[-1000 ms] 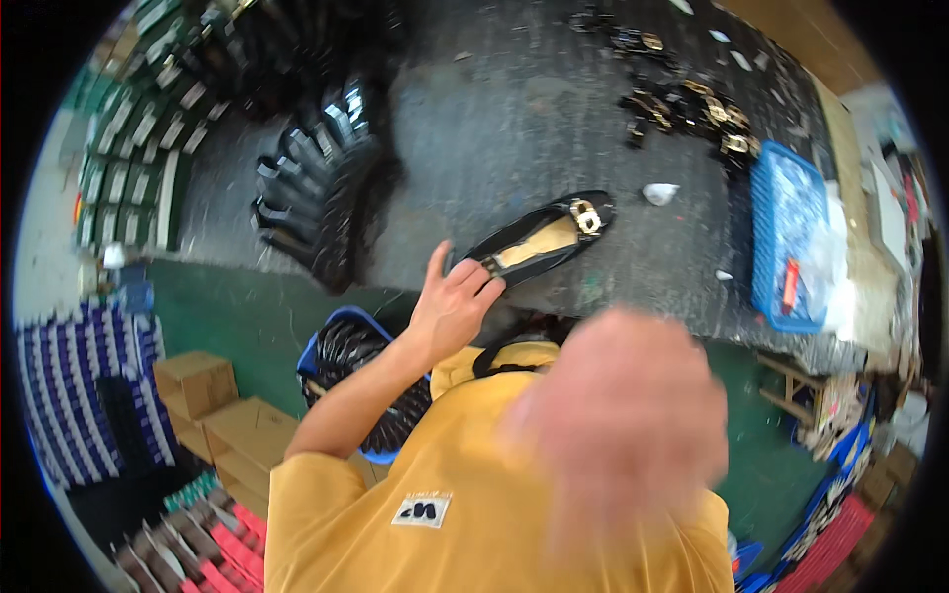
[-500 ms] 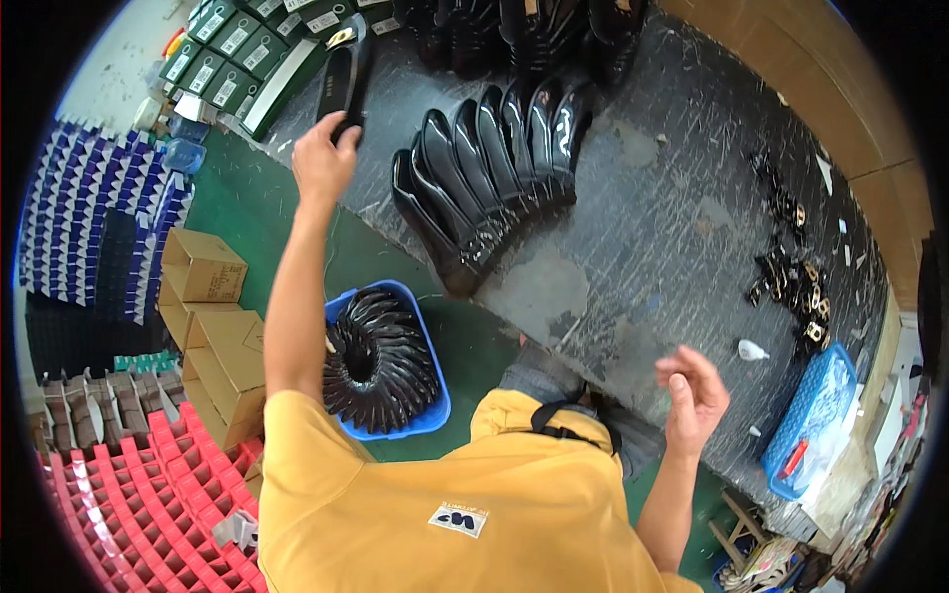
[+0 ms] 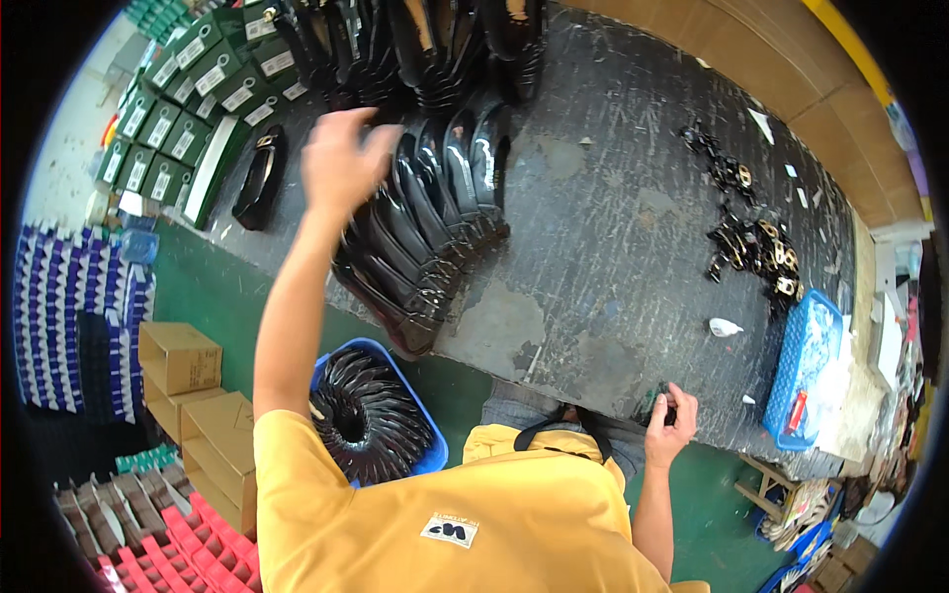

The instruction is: Apply glue and attach decorative buckles to the front of black shoes.

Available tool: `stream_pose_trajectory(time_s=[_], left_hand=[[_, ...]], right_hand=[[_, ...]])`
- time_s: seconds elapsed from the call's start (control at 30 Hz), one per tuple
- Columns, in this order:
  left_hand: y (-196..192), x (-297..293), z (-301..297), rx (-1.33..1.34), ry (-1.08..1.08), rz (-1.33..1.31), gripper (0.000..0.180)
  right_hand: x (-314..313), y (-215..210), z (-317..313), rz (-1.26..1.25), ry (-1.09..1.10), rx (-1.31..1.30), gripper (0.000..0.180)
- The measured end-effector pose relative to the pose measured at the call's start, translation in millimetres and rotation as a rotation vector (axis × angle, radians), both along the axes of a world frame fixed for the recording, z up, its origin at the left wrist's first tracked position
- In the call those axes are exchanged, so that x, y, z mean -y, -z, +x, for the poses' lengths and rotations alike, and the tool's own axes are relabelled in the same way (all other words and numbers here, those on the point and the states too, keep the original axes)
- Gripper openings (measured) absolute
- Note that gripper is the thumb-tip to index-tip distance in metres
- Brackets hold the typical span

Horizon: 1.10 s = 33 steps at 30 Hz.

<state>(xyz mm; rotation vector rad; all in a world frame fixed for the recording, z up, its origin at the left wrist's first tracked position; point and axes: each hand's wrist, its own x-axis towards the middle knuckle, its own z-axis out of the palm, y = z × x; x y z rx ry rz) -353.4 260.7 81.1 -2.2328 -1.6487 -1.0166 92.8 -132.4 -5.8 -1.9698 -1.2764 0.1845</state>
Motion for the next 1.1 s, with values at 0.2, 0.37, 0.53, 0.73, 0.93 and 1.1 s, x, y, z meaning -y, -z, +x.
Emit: stream_pose_trajectory(time_s=[0.2,0.37,0.53,0.73,0.93,1.1], left_hand=[[27,-18,154,-0.659,-0.223,-0.056,0.016],[-11,27,222,-0.27,0.302,0.04,0.042],[0,147,272,-0.034,0.593,-0.548,0.052],[35,220,281,-0.079,0.586,-0.695,0.047],[31,292,292,1.221,0.358,-1.151,0.037],[50,268,322,1.955,0.115,-1.501,0.042]], right_hand=[[-8,4,8,0.129,-0.161,-0.036,0.028],[-10,3,25,0.173,0.109,-0.277,0.029],[-69,-3,87,0.181,0.183,-0.122,0.047],[-97,16,115,0.118,0.086,-0.108,0.036],[-68,1,81,0.172,0.115,-0.346,0.018],[-43,-18,31,0.129,-0.171,-0.323,0.017]])
